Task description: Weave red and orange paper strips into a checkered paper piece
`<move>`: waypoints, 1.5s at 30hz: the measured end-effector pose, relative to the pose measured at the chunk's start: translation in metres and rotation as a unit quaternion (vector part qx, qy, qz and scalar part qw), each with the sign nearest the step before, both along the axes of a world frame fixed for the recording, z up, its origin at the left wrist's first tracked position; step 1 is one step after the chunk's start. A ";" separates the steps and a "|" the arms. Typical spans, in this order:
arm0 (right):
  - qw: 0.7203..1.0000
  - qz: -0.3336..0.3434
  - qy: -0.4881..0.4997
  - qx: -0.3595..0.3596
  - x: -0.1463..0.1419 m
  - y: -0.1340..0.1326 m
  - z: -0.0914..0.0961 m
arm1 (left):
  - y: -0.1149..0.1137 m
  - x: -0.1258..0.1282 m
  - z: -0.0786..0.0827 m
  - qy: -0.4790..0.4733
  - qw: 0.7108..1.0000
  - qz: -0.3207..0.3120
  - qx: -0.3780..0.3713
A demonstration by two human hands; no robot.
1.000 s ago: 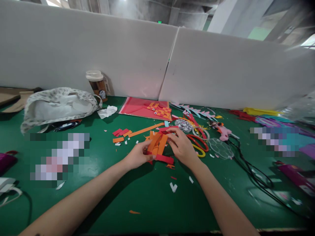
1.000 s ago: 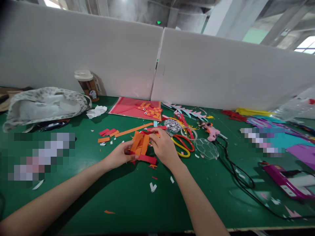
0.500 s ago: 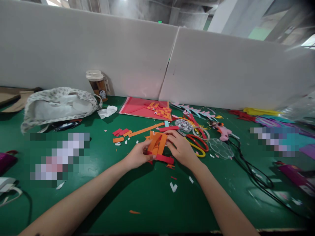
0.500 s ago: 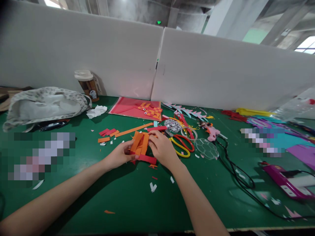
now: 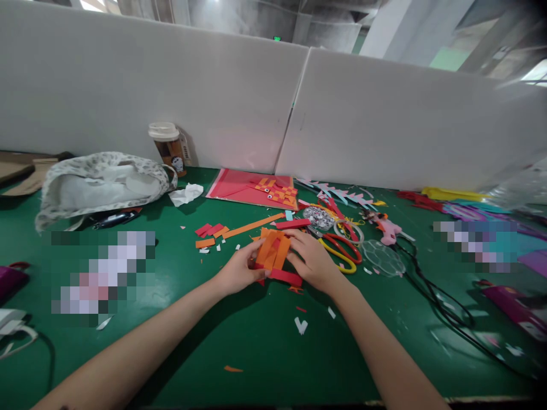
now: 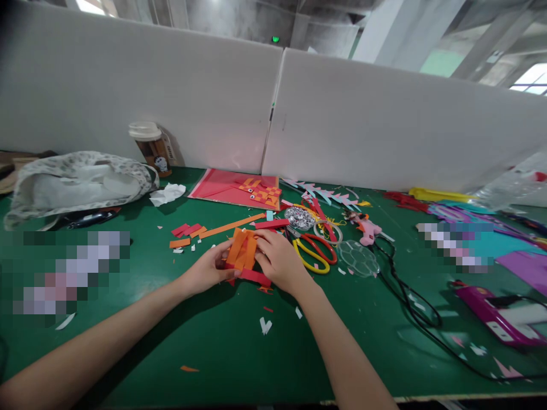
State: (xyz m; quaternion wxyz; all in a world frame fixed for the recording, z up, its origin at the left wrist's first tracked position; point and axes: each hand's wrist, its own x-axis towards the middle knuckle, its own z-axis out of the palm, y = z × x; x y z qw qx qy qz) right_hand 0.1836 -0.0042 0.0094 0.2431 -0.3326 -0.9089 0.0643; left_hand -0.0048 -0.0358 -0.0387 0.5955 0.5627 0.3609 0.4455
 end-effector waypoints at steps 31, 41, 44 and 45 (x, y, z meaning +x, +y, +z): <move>0.944 -0.033 0.256 -0.206 -0.008 -0.004 -0.009 | 0.000 0.001 -0.006 -0.009 1.000 0.021 0.002; 0.902 -0.068 0.321 -0.281 -0.010 -0.001 -0.009 | -0.001 0.002 -0.006 -0.014 1.000 0.022 0.008; 0.899 -0.046 0.305 -0.310 -0.010 -0.002 -0.008 | -0.001 0.002 -0.006 -0.012 0.999 0.030 0.008; 0.900 -0.038 0.299 -0.314 -0.010 -0.002 -0.008 | -0.001 0.002 -0.005 -0.011 0.999 0.031 0.006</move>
